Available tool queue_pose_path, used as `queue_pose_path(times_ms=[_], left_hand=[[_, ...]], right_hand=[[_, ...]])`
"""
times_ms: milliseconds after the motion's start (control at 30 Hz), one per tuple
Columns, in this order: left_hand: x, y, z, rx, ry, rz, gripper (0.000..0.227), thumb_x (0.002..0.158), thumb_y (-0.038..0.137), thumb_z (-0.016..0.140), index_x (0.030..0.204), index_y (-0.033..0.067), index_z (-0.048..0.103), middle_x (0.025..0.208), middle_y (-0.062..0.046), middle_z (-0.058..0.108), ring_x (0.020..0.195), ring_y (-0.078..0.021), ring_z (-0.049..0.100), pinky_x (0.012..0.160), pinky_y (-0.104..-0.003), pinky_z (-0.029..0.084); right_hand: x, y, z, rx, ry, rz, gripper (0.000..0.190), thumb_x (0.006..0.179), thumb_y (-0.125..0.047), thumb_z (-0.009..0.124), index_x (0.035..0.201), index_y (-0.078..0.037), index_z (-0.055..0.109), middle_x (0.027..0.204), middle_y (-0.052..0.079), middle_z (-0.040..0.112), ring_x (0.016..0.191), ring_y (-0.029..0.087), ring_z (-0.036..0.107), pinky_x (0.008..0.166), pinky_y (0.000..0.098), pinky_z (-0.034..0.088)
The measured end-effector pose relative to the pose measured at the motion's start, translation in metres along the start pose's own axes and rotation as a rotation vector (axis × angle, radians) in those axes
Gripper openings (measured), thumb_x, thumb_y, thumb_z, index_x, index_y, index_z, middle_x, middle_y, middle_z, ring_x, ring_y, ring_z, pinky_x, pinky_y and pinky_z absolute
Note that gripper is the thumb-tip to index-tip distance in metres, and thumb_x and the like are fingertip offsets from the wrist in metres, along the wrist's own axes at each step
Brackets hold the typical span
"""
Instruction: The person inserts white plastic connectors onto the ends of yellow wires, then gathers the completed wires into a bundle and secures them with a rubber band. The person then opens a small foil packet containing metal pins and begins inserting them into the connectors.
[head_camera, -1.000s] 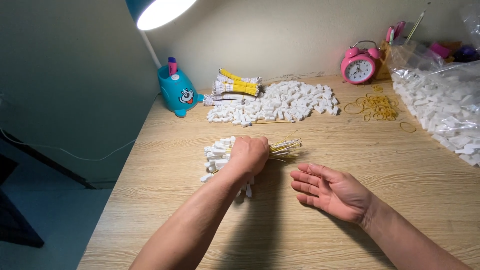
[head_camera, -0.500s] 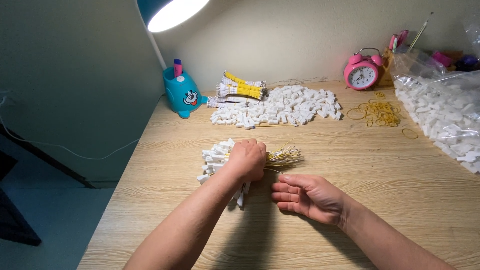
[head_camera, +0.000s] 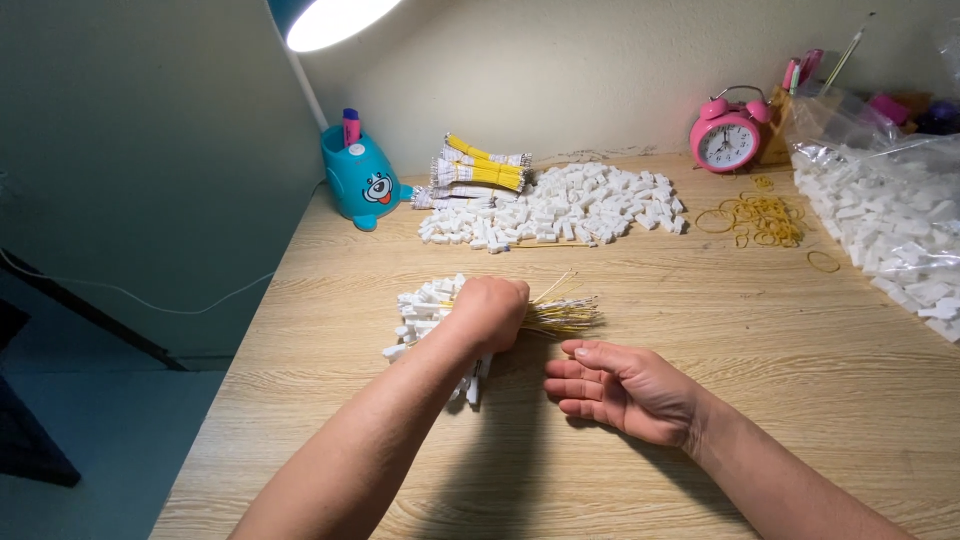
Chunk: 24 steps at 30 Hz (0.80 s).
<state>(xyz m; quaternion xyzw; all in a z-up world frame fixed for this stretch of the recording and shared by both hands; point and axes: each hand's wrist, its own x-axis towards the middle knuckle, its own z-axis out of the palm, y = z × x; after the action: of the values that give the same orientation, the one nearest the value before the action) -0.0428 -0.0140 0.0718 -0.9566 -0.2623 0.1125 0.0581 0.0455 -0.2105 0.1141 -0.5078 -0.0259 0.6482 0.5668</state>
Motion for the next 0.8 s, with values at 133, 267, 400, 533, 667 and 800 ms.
queue_pose_path(times_ms=[133, 267, 400, 533, 667, 800], left_hand=[[0.006, 0.003, 0.012, 0.032, 0.136, 0.018, 0.017, 0.08, 0.009, 0.054, 0.093, 0.0149, 0.063, 0.083, -0.009, 0.072, 0.072, -0.0323, 0.069, 0.061, -0.041, 0.051], [-0.004, -0.003, -0.012, -0.029, -0.009, -0.006, 0.022, 0.084, 0.016, 0.056, 0.105, 0.0129, 0.058, 0.092, -0.009, 0.072, 0.081, -0.0324, 0.069, 0.068, -0.041, 0.053], [-0.012, -0.023, -0.023, -0.244, 0.052, 0.025, 0.038, 0.073, 0.024, 0.075, 0.104, 0.0063, 0.062, 0.086, -0.01, 0.071, 0.095, -0.0327, 0.071, 0.083, -0.046, 0.056], [-0.026, -0.02, -0.037, -0.284, -0.009, 0.025, 0.038, 0.076, 0.026, 0.073, 0.107, 0.0071, 0.065, 0.092, -0.013, 0.072, 0.1, -0.0338, 0.069, 0.087, -0.046, 0.055], [-0.03, -0.016, -0.038, -0.24, -0.081, 0.034, 0.038, 0.076, 0.026, 0.075, 0.107, 0.0083, 0.066, 0.094, -0.011, 0.072, 0.101, -0.0306, 0.069, 0.089, -0.044, 0.055], [-0.027, -0.026, -0.032, -0.348, -0.042, 0.064, 0.037, 0.077, 0.026, 0.07, 0.11, 0.0105, 0.063, 0.093, -0.013, 0.07, 0.101, -0.0331, 0.068, 0.089, -0.047, 0.055]], right_hand=[[0.001, 0.0, 0.001, -0.01, -0.008, 0.001, 0.034, 0.088, -0.009, 0.054, 0.12, 0.0, 0.051, 0.118, 0.03, 0.058, 0.099, 0.038, 0.06, 0.081, 0.0442, 0.05], [0.009, 0.001, 0.002, -0.041, -0.025, -0.01, 0.029, 0.087, -0.009, 0.057, 0.114, 0.001, 0.054, 0.115, 0.029, 0.06, 0.098, 0.037, 0.062, 0.081, 0.0425, 0.051], [0.028, 0.006, -0.011, -0.157, -0.129, -0.039, 0.071, 0.085, -0.005, 0.062, 0.147, 0.004, 0.028, 0.135, 0.023, 0.054, 0.118, 0.031, 0.059, 0.1, 0.0422, 0.048], [0.045, 0.009, -0.012, -0.249, -0.102, -0.068, 0.075, 0.083, -0.007, 0.067, 0.146, 0.005, 0.028, 0.132, 0.024, 0.057, 0.113, 0.032, 0.063, 0.095, 0.042, 0.053], [0.055, 0.001, -0.01, -1.291, 0.179, -0.379, 0.049, 0.081, -0.041, 0.071, 0.124, -0.021, 0.06, 0.087, 0.003, 0.064, 0.077, 0.021, 0.068, 0.062, 0.0345, 0.054], [0.04, -0.004, 0.011, -1.775, 0.267, -0.467, 0.042, 0.083, -0.058, 0.065, 0.11, -0.025, 0.065, 0.106, 0.001, 0.063, 0.105, 0.026, 0.066, 0.091, 0.041, 0.053]])
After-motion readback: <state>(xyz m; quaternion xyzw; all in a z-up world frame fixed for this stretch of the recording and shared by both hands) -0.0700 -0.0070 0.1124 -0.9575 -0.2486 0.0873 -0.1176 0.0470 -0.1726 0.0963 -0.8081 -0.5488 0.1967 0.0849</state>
